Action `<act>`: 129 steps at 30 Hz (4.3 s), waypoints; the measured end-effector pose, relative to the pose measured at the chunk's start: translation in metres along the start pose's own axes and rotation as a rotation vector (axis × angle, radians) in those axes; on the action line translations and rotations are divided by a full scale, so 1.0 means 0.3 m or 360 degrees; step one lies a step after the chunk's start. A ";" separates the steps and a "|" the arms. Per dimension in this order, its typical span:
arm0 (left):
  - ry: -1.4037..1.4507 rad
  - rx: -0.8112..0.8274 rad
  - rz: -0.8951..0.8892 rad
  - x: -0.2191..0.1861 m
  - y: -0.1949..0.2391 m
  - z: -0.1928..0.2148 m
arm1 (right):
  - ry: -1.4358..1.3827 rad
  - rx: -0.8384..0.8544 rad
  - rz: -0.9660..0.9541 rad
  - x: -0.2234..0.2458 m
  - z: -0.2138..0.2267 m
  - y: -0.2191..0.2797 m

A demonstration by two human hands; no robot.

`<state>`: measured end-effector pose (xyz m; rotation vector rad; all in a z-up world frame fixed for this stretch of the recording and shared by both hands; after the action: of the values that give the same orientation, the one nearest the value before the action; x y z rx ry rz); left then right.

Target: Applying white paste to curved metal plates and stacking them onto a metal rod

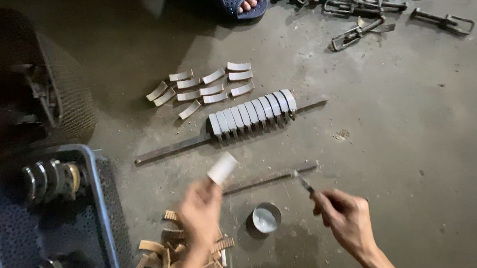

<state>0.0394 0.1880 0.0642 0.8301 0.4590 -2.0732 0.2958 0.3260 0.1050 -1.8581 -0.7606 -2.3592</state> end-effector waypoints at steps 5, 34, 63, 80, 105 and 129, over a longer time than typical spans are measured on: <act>0.0213 -0.0068 -0.0031 -0.113 -0.613 -0.047 | 0.0012 -0.0006 -0.0362 -0.131 -0.004 0.024; -0.1366 0.0135 -0.0533 0.646 0.300 0.342 | 0.0319 0.0409 -0.0042 0.020 -0.151 0.205; 0.0524 -0.0292 -0.0186 -0.029 0.369 0.226 | -0.0467 0.0542 -0.0294 0.161 -0.157 0.216; 0.0503 -0.0332 -0.0386 -0.060 0.387 0.141 | 0.0494 0.0576 -0.0025 0.249 -0.136 0.117; 0.0850 0.0190 -0.0142 -0.049 0.392 0.105 | -0.0339 0.0388 0.0103 0.155 -0.089 0.143; 0.0557 -0.0162 -0.0391 -0.092 0.383 0.129 | -0.0295 0.0566 -0.0158 0.187 -0.161 0.182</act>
<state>0.1294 0.1141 0.1080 1.1272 0.8875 -2.1073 0.2544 0.2732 0.1681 -1.9316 -1.2250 -1.9525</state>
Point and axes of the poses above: each hand's wrist, its own y-axis away from the middle knuckle, its own z-axis out of the back of the hand, x = y × z, the point moved 2 cm from there along -y, towards the middle knuckle, and after that the axes turned 15 degrees about -y, right-handed, at the moved point
